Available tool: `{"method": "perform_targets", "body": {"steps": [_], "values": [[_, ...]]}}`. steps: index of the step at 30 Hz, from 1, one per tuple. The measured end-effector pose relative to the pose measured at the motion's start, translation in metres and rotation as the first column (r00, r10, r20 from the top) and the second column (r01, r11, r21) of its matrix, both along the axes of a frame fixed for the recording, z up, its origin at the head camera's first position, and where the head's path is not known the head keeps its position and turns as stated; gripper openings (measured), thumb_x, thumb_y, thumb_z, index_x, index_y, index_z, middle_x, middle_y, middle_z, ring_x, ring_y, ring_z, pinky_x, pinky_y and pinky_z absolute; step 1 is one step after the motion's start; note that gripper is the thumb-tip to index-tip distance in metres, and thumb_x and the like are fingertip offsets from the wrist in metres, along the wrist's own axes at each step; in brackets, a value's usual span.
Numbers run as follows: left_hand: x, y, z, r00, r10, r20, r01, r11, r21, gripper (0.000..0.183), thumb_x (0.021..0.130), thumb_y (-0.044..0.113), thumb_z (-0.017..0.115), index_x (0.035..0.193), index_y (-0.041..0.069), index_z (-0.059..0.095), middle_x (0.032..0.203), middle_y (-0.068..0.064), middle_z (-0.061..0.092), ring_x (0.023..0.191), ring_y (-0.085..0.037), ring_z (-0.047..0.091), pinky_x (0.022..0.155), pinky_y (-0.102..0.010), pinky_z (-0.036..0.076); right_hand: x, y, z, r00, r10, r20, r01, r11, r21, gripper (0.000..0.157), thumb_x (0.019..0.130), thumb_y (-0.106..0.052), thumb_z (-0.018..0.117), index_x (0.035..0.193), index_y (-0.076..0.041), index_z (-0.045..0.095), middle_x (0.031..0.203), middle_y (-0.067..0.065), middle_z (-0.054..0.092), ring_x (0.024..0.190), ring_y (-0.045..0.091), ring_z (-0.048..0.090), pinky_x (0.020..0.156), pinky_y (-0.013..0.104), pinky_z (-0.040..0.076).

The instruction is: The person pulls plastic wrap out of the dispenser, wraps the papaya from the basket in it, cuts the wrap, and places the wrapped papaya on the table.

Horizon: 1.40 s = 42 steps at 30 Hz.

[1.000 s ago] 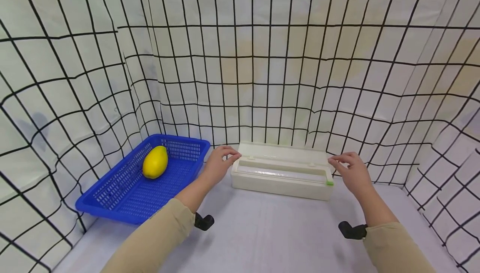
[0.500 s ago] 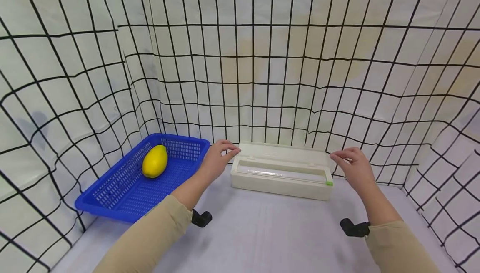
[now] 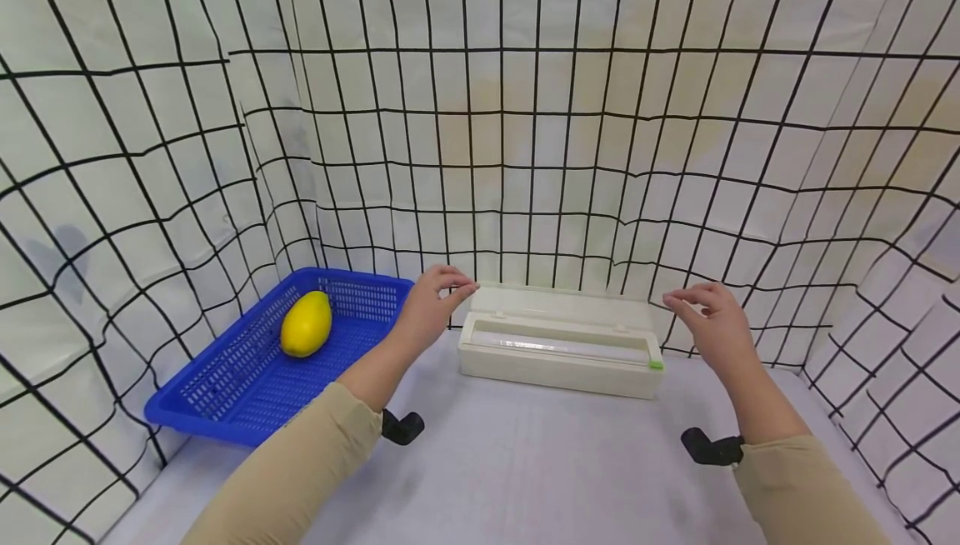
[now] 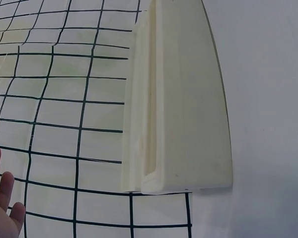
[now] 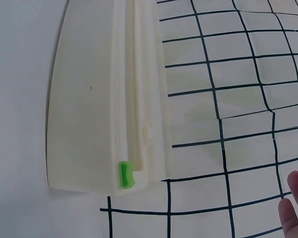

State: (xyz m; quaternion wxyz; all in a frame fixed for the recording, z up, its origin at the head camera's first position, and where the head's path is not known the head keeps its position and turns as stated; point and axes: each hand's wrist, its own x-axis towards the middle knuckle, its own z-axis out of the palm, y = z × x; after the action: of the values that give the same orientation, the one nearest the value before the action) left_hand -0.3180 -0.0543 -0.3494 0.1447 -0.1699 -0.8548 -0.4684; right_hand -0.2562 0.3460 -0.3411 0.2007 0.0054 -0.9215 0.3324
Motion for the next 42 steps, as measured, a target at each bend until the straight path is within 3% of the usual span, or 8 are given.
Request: {"method": "perform_targets", "body": {"steps": [11,21,29,36,42], "values": [[0.003,0.001,0.015,0.999,-0.022,-0.024,0.023,0.999,0.041,0.026,0.098,0.034,0.062,0.109,0.015,0.076,0.129,-0.004,0.056,0.127,-0.023,0.048,0.102,-0.043,0.045,0.007,-0.002,0.014,0.999,-0.023,-0.036,0.022,0.999,-0.028,0.054,0.101,-0.048,0.051,0.121,0.0,0.065,0.133,0.019,0.046,0.12,0.043,0.041,0.083,0.053,0.04],[0.006,0.0,0.026,0.999,-0.029,-0.039,0.032,0.997,0.066,0.027,0.098,0.035,0.062,0.109,0.015,0.076,0.131,-0.004,0.055,0.129,-0.024,0.046,0.106,-0.049,0.039,0.01,-0.003,0.023,0.997,-0.053,-0.062,0.05,0.998,-0.045,0.057,0.1,-0.05,0.052,0.122,0.001,0.065,0.136,0.02,0.044,0.121,0.044,0.042,0.08,0.046,0.04],[0.01,-0.001,0.034,0.998,-0.028,-0.048,0.032,0.997,0.069,0.028,0.098,0.036,0.062,0.11,0.014,0.075,0.126,-0.002,0.055,0.126,-0.022,0.047,0.106,-0.048,0.038,0.014,-0.005,0.032,0.995,-0.064,-0.079,0.06,0.997,-0.058,0.056,0.1,-0.049,0.052,0.123,0.001,0.064,0.137,0.02,0.044,0.124,0.045,0.04,0.085,0.056,0.039],[0.014,-0.002,0.041,0.997,-0.025,-0.079,0.031,0.997,0.068,0.029,0.098,0.035,0.062,0.11,0.012,0.075,0.124,-0.002,0.056,0.124,-0.021,0.047,0.104,-0.046,0.04,0.019,-0.007,0.037,0.991,-0.075,-0.109,0.068,0.996,-0.064,0.053,0.099,-0.047,0.055,0.121,-0.001,0.066,0.134,0.014,0.044,0.122,0.04,0.042,0.08,0.041,0.037],[0.019,-0.005,0.047,0.994,-0.038,-0.099,0.045,0.997,0.064,0.025,0.099,0.032,0.062,0.107,0.013,0.076,0.124,-0.001,0.056,0.126,-0.02,0.046,0.106,-0.045,0.038,0.024,-0.007,0.042,0.988,-0.084,-0.132,0.079,0.996,-0.044,0.052,0.099,-0.047,0.055,0.122,-0.002,0.067,0.133,0.012,0.045,0.117,0.035,0.043,0.079,0.039,0.034]]}}
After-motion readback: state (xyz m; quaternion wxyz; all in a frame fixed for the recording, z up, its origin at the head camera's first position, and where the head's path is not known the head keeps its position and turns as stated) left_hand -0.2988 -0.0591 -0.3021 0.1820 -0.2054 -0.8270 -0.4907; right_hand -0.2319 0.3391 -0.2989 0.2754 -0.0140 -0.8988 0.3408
